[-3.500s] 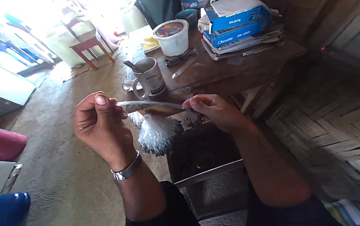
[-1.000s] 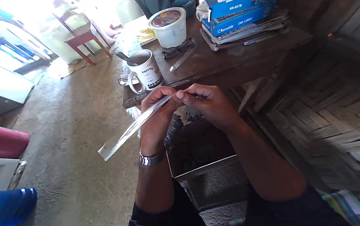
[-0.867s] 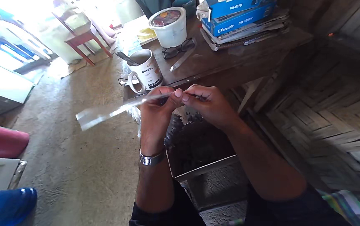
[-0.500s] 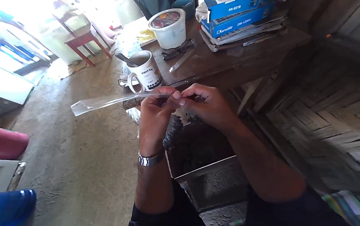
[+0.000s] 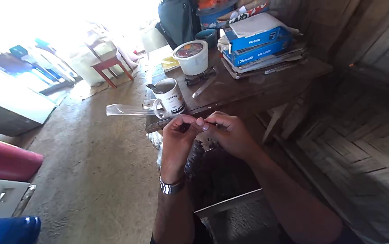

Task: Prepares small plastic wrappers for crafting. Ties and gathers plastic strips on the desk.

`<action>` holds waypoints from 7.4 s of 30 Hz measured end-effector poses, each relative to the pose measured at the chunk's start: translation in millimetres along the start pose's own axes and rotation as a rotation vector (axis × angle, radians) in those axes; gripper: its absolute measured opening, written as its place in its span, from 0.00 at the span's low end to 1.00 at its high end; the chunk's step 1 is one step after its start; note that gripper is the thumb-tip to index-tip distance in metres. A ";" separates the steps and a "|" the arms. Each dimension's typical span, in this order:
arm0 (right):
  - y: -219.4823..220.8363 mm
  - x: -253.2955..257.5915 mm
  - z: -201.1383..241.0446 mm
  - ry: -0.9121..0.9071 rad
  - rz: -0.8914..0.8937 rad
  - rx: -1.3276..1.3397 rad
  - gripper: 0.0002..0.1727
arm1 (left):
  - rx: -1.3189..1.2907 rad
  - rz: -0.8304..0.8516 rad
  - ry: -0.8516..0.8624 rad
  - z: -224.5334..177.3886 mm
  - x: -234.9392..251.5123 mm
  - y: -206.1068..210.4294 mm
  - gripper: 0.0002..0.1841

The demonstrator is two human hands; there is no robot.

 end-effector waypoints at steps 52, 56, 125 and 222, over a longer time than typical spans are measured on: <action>-3.7 -0.9 7.1 0.098 0.179 0.091 0.14 | -0.343 -0.264 0.049 -14.1 -2.2 -39.9 0.07; -10.5 0.1 5.8 0.049 0.212 0.109 0.14 | -0.356 -0.281 0.092 -17.5 -4.6 -46.5 0.06; -26.4 -1.2 -0.7 0.124 0.196 0.127 0.13 | -0.277 -0.141 -0.004 -7.4 0.1 -35.6 0.06; -19.8 5.1 2.9 0.184 -0.147 0.235 0.12 | -0.400 0.344 -0.257 18.1 -10.8 49.8 0.23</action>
Point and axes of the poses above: each hand's wrist, its own x-axis towards the middle knuckle, its own y-axis out of the palm, z = x × y, the point moved 1 cm from there along x, towards the middle knuckle, and after that the axes turned 12 degrees about -y, right-handed, at the moved point
